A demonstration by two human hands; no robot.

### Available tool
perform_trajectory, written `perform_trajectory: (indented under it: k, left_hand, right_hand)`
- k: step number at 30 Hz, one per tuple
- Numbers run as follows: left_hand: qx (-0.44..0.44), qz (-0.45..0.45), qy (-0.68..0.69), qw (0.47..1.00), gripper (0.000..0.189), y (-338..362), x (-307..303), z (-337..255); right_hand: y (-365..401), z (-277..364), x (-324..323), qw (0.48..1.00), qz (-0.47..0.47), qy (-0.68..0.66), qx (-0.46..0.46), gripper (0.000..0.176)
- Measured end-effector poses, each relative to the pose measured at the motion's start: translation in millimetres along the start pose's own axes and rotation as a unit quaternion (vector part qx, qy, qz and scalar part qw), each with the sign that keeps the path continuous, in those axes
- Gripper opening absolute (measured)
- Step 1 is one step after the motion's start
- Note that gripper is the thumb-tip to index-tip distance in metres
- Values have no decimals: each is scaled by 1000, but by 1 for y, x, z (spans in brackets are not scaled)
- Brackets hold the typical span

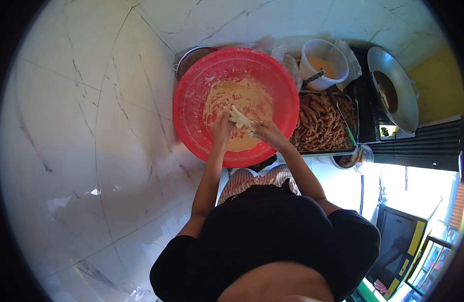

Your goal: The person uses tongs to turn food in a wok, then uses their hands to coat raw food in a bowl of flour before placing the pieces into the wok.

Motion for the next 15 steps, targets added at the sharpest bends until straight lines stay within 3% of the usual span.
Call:
perform_trajectory:
  k: [2, 4, 5, 7, 9, 11, 14, 15]
  left_hand:
    - [13, 24, 30, 999, 44, -1, 11, 3]
    - [-12, -37, 28, 999, 42, 1, 14, 14]
    - [-16, -26, 25, 999, 42, 0, 17, 22]
    - [4, -55, -141, 988, 44, -1, 21, 32]
    - [-62, -43, -188, 979, 45, 5, 34, 40]
    - [-45, -35, -224, 973, 44, 5, 38, 59]
    - [-38, 47, -312, 948, 44, 0, 58, 84]
    - [17, 66, -341, 937, 44, -7, 59, 97]
  right_hand:
    - [4, 1, -12, 999, -5, -36, -12, 27]
    - [13, 10, -22, 994, -20, 101, -34, 28]
    - [18, 13, -27, 994, -29, 99, -42, 28]
    - [34, 30, -35, 983, -39, 139, -114, 25]
    - [53, 45, -48, 981, -50, 121, -143, 27]
    - [87, 72, -58, 980, -67, 117, -148, 31]
    - [134, 102, -91, 973, -97, 110, -180, 32]
    - [151, 113, -103, 969, -113, 108, -190, 32]
Point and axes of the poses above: each hand's wrist, its own y-axis away from the middle knuckle, its own x-axis out of the palm, z = x × y, the point moved 6 cm from there along -y, towards the middle knuckle, and after that the axes turned 4 degrees about z, right-handed, at the moved point
